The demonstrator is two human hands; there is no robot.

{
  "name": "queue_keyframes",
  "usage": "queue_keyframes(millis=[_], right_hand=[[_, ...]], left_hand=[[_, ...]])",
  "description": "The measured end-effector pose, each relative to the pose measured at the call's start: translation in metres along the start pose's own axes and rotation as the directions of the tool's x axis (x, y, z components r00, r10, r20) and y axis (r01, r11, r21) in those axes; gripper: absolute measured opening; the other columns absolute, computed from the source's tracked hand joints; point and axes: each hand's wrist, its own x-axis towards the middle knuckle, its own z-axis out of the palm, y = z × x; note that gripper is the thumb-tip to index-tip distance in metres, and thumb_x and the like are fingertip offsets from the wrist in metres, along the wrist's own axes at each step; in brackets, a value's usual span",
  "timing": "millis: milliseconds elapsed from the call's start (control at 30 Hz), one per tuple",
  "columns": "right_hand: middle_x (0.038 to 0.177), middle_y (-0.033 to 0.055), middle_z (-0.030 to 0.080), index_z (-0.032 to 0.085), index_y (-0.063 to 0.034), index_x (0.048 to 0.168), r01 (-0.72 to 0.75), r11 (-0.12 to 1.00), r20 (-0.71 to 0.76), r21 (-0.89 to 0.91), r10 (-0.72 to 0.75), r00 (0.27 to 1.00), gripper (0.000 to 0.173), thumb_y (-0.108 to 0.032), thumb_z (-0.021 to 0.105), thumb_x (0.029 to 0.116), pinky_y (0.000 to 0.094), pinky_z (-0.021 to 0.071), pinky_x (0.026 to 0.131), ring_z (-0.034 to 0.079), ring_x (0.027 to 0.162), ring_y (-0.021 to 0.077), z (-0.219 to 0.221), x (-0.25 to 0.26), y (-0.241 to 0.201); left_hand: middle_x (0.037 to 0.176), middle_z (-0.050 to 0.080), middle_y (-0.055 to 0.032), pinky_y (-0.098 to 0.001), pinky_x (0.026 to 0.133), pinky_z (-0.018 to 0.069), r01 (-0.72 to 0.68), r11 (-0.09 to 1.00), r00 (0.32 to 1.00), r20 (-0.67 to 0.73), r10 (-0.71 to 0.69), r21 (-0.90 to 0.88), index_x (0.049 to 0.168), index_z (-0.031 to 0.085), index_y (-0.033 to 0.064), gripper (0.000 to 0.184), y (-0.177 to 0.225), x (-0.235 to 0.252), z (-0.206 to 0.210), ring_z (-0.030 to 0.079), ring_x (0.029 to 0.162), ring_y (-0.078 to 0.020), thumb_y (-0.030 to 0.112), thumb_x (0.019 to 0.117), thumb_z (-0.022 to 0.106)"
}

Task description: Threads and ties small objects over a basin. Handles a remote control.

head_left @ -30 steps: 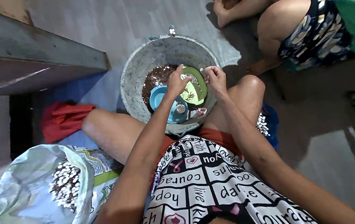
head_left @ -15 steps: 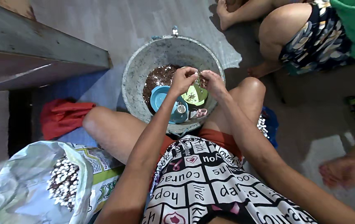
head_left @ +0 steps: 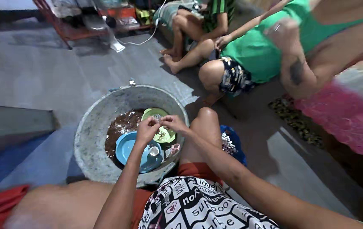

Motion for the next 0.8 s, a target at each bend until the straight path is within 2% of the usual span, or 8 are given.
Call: queue_keyframes(millis=[100, 267, 367, 500, 800], right_hand=[[0.095, 0.0107, 0.072, 0.071, 0.0026, 0.111, -0.024, 0.998, 0.055, -0.058, 0.027, 0.998, 0.024, -0.019, 0.068, 0.0995, 0.032, 0.0574, 0.077, 0.066, 0.08, 0.0131, 0.003, -0.001, 0.001], [0.096, 0.0111, 0.071, 0.069, 0.0042, 0.112, -0.049, 0.991, 0.084, -0.125, 0.06, 0.995, 0.024, -0.016, 0.067, 0.0985, 0.0328, 0.057, 0.079, 0.066, 0.082, 0.0135, 0.009, -0.006, 0.002], [0.096, 0.0107, 0.071, 0.07, 0.0028, 0.113, -0.034, 0.987, 0.089, -0.154, 0.048, 0.995, 0.025, -0.018, 0.065, 0.1004, 0.0322, 0.0574, 0.077, 0.067, 0.081, 0.0133, 0.012, -0.006, 0.004], [0.095, 0.0102, 0.071, 0.07, 0.0016, 0.113, 0.005, 0.976, 0.088, -0.218, 0.015, 0.996, 0.026, -0.021, 0.062, 0.1025, 0.0321, 0.0569, 0.076, 0.066, 0.08, 0.0133, 0.015, -0.005, 0.01], [0.091, 0.0107, 0.07, 0.069, 0.001, 0.11, 0.015, 0.966, 0.039, -0.259, -0.005, 0.999, 0.027, -0.022, 0.057, 0.1045, 0.0339, 0.0571, 0.076, 0.067, 0.079, 0.0154, 0.018, -0.005, 0.012]], left_hand=[[0.091, 0.074, -0.0107, -0.0379, 0.071, 0.0634, 0.067, 0.995, 0.998, 0.013, -0.066, -0.08, 0.104, 0.07, 0.0003, 0.014, -0.008, -0.004, -0.003, 0.072, 0.071, -0.0191, 0.01, 0.0997, 0.062], [0.09, 0.073, -0.0103, -0.0384, 0.071, 0.0635, 0.121, 0.99, 0.993, 0.012, -0.12, -0.072, 0.1, 0.071, 0.0009, 0.014, -0.014, -0.011, 0.002, 0.071, 0.07, -0.0188, 0.013, 0.0933, 0.073], [0.09, 0.073, -0.0099, -0.0427, 0.074, 0.0624, 0.111, 0.991, 0.994, -0.018, -0.11, 0.068, 0.1, 0.073, 0.0032, 0.017, -0.015, -0.013, -0.002, 0.071, 0.073, -0.0197, 0.018, 0.0917, 0.072], [0.096, 0.072, -0.0157, -0.0582, 0.087, 0.053, 0.086, 0.934, 0.996, -0.04, -0.077, 0.347, 0.103, 0.076, 0.0058, 0.019, -0.006, -0.019, -0.005, 0.068, 0.093, -0.0324, 0.02, 0.094, 0.067], [0.094, 0.072, -0.0171, -0.0593, 0.088, 0.0522, 0.077, 0.93, 0.996, -0.066, -0.057, 0.36, 0.102, 0.075, 0.004, 0.023, -0.014, -0.018, 0.003, 0.068, 0.094, -0.0352, 0.023, 0.0976, 0.062]])
